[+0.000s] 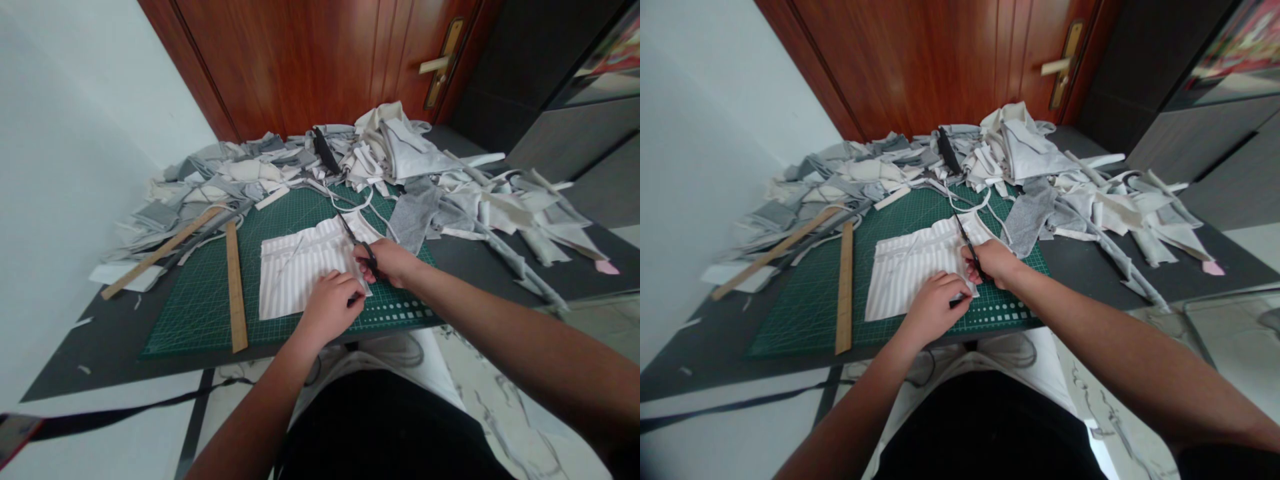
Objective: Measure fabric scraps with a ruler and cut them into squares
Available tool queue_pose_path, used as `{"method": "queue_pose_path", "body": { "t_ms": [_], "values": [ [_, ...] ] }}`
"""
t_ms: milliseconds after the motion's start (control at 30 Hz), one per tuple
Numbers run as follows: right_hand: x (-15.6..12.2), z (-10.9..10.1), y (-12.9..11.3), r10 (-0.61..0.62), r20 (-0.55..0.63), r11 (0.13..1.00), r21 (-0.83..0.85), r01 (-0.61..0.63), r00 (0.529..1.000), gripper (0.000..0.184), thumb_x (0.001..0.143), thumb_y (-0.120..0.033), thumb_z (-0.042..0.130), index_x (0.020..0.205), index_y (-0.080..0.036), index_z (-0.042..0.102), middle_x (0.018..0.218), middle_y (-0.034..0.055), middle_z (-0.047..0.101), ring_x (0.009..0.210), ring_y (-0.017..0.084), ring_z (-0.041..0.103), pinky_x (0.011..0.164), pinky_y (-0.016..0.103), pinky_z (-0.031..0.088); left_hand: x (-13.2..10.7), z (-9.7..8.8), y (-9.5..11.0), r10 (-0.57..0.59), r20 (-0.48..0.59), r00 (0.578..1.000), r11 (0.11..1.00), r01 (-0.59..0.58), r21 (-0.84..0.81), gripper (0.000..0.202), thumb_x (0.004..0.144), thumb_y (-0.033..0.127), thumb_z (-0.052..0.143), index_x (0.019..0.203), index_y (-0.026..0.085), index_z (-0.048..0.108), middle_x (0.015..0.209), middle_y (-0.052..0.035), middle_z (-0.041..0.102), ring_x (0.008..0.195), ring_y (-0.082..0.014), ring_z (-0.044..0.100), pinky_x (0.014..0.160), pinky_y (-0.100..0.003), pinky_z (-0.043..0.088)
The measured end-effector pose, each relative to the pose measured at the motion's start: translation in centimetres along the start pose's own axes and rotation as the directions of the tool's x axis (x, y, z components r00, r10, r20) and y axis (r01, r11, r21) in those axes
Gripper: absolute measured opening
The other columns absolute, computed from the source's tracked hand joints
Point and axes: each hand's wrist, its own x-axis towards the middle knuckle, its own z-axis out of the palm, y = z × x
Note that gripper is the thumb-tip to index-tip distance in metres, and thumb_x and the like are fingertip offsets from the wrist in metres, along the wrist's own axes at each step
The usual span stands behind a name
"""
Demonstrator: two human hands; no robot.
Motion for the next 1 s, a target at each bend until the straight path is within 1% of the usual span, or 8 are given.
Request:
{"method": "queue_pose_path", "body": {
  "t_ms": [333, 533, 667, 767, 800, 833, 900, 1000],
  "values": [
    [0.3, 0.1, 0.2, -0.021, -0.007, 1.0, -0.023, 0.021, 1.0, 0.031, 0.079, -0.007, 0.064, 0.051, -0.017, 0.055, 0.047, 0.0019, 0.058, 0.039, 0.01, 0.053, 0.039, 0.019, 0.043, 0.1, 0.0, 0.1, -0.003, 0.002, 1.0, 1.0, 0.003, -0.004, 0.008, 0.089, 0.014, 0.066, 0.088, 0.022, 0.068, 0.095, -0.0011, 0.073, 0.094, -0.0221, 0.062, 0.09, -0.038, 0.047],
    [0.1, -0.2, 0.0, -0.044, -0.011, 0.997, -0.056, 0.043, 0.999, 0.031, 0.079, -0.007, 0.067, 0.051, -0.016, 0.057, 0.048, 0.0044, 0.061, 0.039, 0.011, 0.055, 0.04, 0.02, 0.045, 0.0, -0.1, 0.0, -0.011, -0.001, 1.0, 1.0, 0.011, -0.004, 0.007, 0.09, 0.015, 0.066, 0.088, 0.022, 0.068, 0.094, -0.0012, 0.073, 0.094, -0.0217, 0.062, 0.089, -0.037, 0.047],
    [-0.2, -2.2, -0.7, -0.102, -0.063, 0.991, -0.091, 0.096, 0.993, 0.033, 0.083, -0.014, 0.07, 0.053, -0.016, 0.058, 0.046, 0.0043, 0.06, 0.038, 0.012, 0.054, 0.038, 0.021, 0.045, -0.1, -0.2, 0.1, -0.02, -0.008, 1.0, 1.0, 0.02, -0.013, 0.006, 0.092, 0.017, 0.066, 0.088, 0.021, 0.069, 0.094, -0.0016, 0.073, 0.093, -0.0216, 0.062, 0.086, -0.037, 0.047],
    [-0.1, -5.2, -1.0, -0.164, -0.142, 0.958, -0.258, 0.124, 0.976, 0.031, 0.086, -0.023, 0.072, 0.058, -0.015, 0.061, 0.051, 0.0066, 0.064, 0.041, 0.014, 0.059, 0.041, 0.023, 0.047, -0.1, -0.2, 0.1, -0.018, -0.018, 1.0, 1.0, 0.018, -0.007, 0.006, 0.093, 0.017, 0.065, 0.089, 0.021, 0.068, 0.093, -0.0019, 0.072, 0.093, -0.0217, 0.062, 0.086, -0.037, 0.047],
    [-0.1, -6.5, -1.1, -0.189, -0.169, 0.924, -0.364, 0.117, 0.967, 0.03, 0.087, -0.026, 0.072, 0.061, -0.014, 0.062, 0.054, 0.0076, 0.066, 0.043, 0.016, 0.061, 0.043, 0.024, 0.048, -0.1, -0.1, 0.2, -0.015, -0.019, 1.0, 1.0, 0.015, -0.005, 0.006, 0.093, 0.017, 0.065, 0.089, 0.021, 0.068, 0.093, -0.002, 0.072, 0.092, -0.0217, 0.062, 0.086, -0.037, 0.047],
    [-0.1, -7.8, -1.3, -0.211, -0.194, 0.864, -0.495, 0.09, 0.958, 0.029, 0.089, -0.029, 0.071, 0.065, -0.014, 0.064, 0.057, 0.0082, 0.068, 0.045, 0.017, 0.063, 0.045, 0.025, 0.049, -0.1, -0.1, 0.2, -0.014, -0.02, 1.0, 1.0, 0.014, -0.004, 0.006, 0.093, 0.017, 0.065, 0.089, 0.021, 0.067, 0.093, -0.0022, 0.071, 0.092, -0.0217, 0.062, 0.086, -0.037, 0.047],
    [-0.1, -10.5, -1.7, -0.237, -0.243, 0.69, -0.724, -0.013, 0.941, 0.03, 0.092, -0.032, 0.067, 0.068, -0.015, 0.066, 0.06, 0.0089, 0.069, 0.05, 0.018, 0.066, 0.049, 0.026, 0.048, -0.1, 0.0, 0.2, -0.018, -0.026, 0.999, 1.0, 0.018, -0.011, 0.007, 0.094, 0.017, 0.063, 0.088, 0.021, 0.065, 0.092, -0.0025, 0.071, 0.092, -0.0216, 0.062, 0.086, -0.037, 0.047],
    [-0.4, -13.8, -1.8, -0.295, -0.287, 0.416, -0.897, -0.148, 0.911, 0.035, 0.091, -0.037, 0.067, 0.064, -0.016, 0.063, 0.057, 0.0102, 0.065, 0.06, 0.022, 0.068, 0.057, 0.029, 0.045, -0.2, 0.1, 0.2, -0.054, -0.071, 0.996, 0.998, 0.051, -0.041, 0.006, 0.095, 0.017, 0.059, 0.092, 0.021, 0.061, 0.093, -0.0029, 0.069, 0.092, -0.0212, 0.063, 0.084, -0.036, 0.048]
  ]
}}
